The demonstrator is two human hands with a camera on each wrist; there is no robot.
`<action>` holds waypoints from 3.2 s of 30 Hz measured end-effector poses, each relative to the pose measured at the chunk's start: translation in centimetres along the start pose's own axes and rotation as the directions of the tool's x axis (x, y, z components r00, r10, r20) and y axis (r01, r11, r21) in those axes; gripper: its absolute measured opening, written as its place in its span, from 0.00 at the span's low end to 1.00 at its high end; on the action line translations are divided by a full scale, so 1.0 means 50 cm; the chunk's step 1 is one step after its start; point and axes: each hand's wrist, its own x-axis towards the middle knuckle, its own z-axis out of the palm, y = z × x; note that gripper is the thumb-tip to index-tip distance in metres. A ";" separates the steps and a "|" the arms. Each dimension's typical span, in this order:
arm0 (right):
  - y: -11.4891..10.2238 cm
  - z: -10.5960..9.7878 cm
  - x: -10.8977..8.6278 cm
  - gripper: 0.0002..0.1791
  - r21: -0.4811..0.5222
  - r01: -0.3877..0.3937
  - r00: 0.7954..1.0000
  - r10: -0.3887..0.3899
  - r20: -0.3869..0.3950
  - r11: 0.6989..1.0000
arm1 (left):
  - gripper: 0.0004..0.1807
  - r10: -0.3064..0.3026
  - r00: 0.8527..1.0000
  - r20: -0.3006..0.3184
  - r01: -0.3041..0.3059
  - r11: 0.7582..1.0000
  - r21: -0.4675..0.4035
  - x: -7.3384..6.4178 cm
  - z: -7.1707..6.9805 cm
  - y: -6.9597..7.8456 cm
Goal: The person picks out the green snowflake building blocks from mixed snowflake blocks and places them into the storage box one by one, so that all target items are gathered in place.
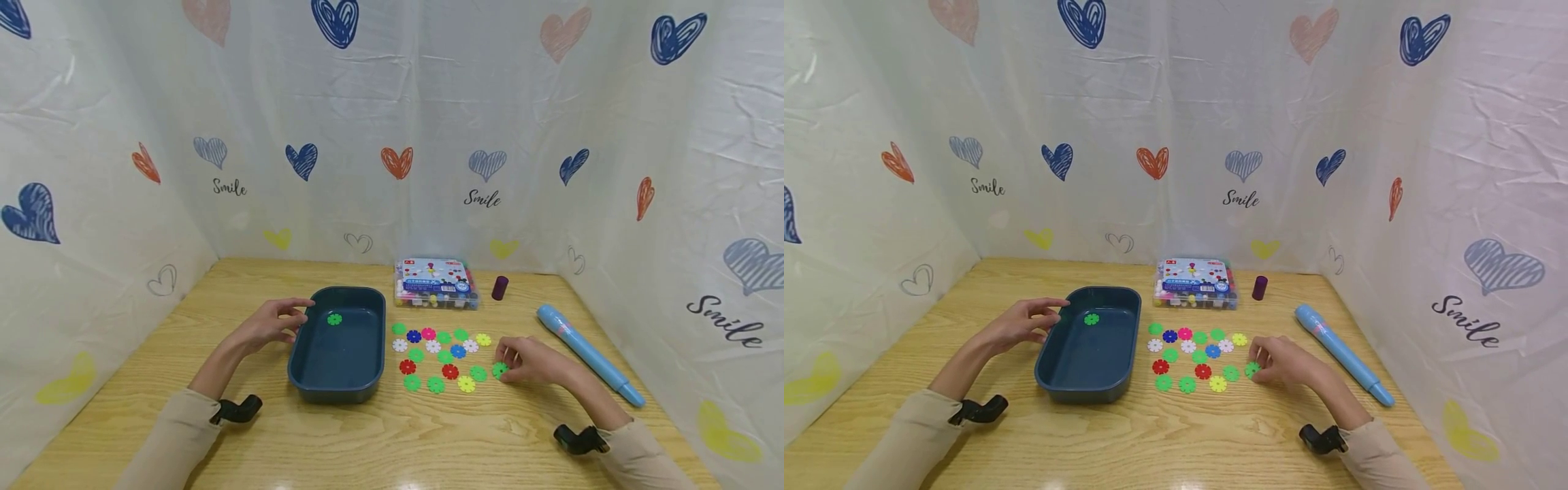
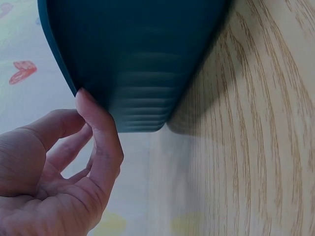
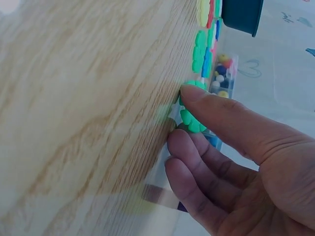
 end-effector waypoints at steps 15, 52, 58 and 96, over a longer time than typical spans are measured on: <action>0.004 -0.011 -0.001 0.06 0.020 0.054 0.998 -0.054 -0.021 0.998 | 0.27 0.000 1.000 -0.001 0.000 1.000 -0.007 0.001 0.000 0.000; -0.062 -0.022 0.061 0.11 -0.039 0.163 0.985 -0.165 -0.056 0.986 | 0.28 -0.021 1.000 -0.002 0.020 0.999 -0.034 -0.003 0.002 0.000; -0.091 -0.019 0.086 0.11 -0.055 0.236 0.968 -0.239 -0.071 0.970 | 0.28 -0.017 1.000 -0.009 0.017 1.000 -0.025 -0.003 0.002 -0.001; -0.281 -0.003 0.291 0.14 -0.166 0.425 0.898 -0.438 -0.047 0.890 | 0.27 0.002 1.000 0.006 -0.002 1.000 -0.024 0.004 0.002 -0.013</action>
